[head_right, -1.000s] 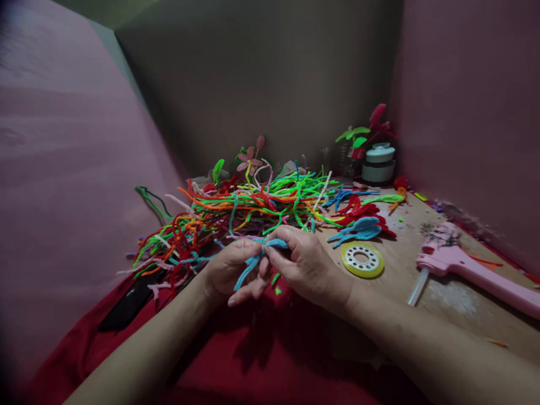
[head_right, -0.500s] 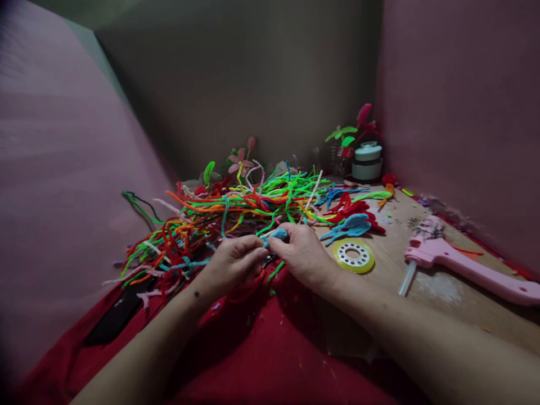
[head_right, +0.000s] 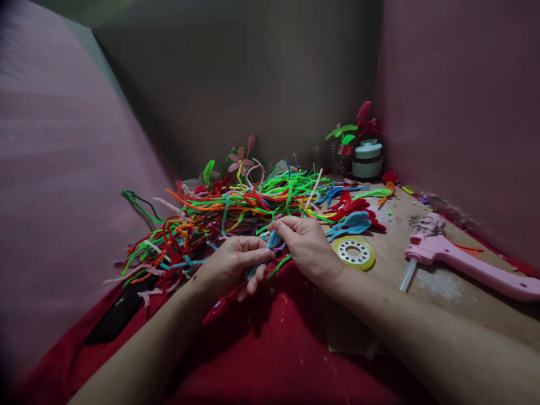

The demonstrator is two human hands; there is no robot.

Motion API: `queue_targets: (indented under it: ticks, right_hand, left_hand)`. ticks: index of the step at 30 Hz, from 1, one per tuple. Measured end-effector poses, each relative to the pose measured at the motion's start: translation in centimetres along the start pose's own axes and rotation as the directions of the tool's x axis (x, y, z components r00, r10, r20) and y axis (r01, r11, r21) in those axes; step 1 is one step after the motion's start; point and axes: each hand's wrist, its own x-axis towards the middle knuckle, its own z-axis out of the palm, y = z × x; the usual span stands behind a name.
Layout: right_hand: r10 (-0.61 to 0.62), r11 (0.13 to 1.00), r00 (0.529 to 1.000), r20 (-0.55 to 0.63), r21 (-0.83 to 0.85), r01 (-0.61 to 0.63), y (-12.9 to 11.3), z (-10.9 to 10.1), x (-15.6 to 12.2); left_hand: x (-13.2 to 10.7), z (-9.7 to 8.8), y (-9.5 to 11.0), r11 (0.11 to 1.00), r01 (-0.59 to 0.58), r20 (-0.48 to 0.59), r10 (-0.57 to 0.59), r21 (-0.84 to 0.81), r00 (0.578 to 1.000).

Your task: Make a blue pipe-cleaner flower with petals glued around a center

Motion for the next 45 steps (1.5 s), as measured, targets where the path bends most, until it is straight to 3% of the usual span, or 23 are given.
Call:
queue_targets:
  ticks: [4, 9, 14, 20, 28, 38, 42, 45]
  right_hand:
    - [0.009, 0.995, 0.998, 0.061, 0.096, -0.015, 0.0, 0.1, 0.0]
    - [0.154, 0.971, 0.981, 0.116, 0.167, -0.172, 0.6, 0.1, 0.1]
    - [0.140, 0.977, 0.990, 0.029, 0.156, -0.143, 0.2, 0.1, -0.1]
    - [0.134, 0.982, 0.990, 0.044, 0.130, -0.138, -0.1, 0.0, -0.1]
    - [0.094, 0.984, 0.996, 0.007, 0.148, -0.094, 0.3, -0.1, -0.1]
    - [0.071, 0.970, 0.998, 0.001, 0.231, -0.069, 0.8, 0.0, 0.3]
    - [0.175, 0.980, 0.984, -0.021, 0.104, -0.172, 0.5, 0.2, 0.1]
    - [0.152, 0.987, 0.979, 0.137, -0.081, -0.142, 0.0, 0.5, -0.5]
  left_hand:
    - [0.2, -0.2, -0.4, 0.998, -0.031, 0.050, 0.034, -0.058, 0.998]
    - [0.4, -0.2, -0.7, 0.997, -0.032, 0.048, 0.036, -0.077, 0.998]
    - [0.6, -0.2, -0.8, 0.999, -0.026, 0.044, 0.028, -0.048, 0.999]
    - [0.5, 0.0, -0.8, 1.000, -0.026, 0.000, 0.026, 0.011, 1.000]
    - [0.4, 0.3, -0.3, 0.976, -0.042, -0.106, 0.066, 0.212, 0.992]
    - [0.5, 0.1, -0.6, 0.994, -0.051, -0.125, 0.063, 0.098, 0.990]
    - [0.7, -0.2, -0.4, 0.988, -0.123, -0.230, 0.142, 0.096, 0.963]
    - [0.7, -0.8, -0.3, 0.973, -0.216, -0.370, 0.232, 0.085, 0.899]
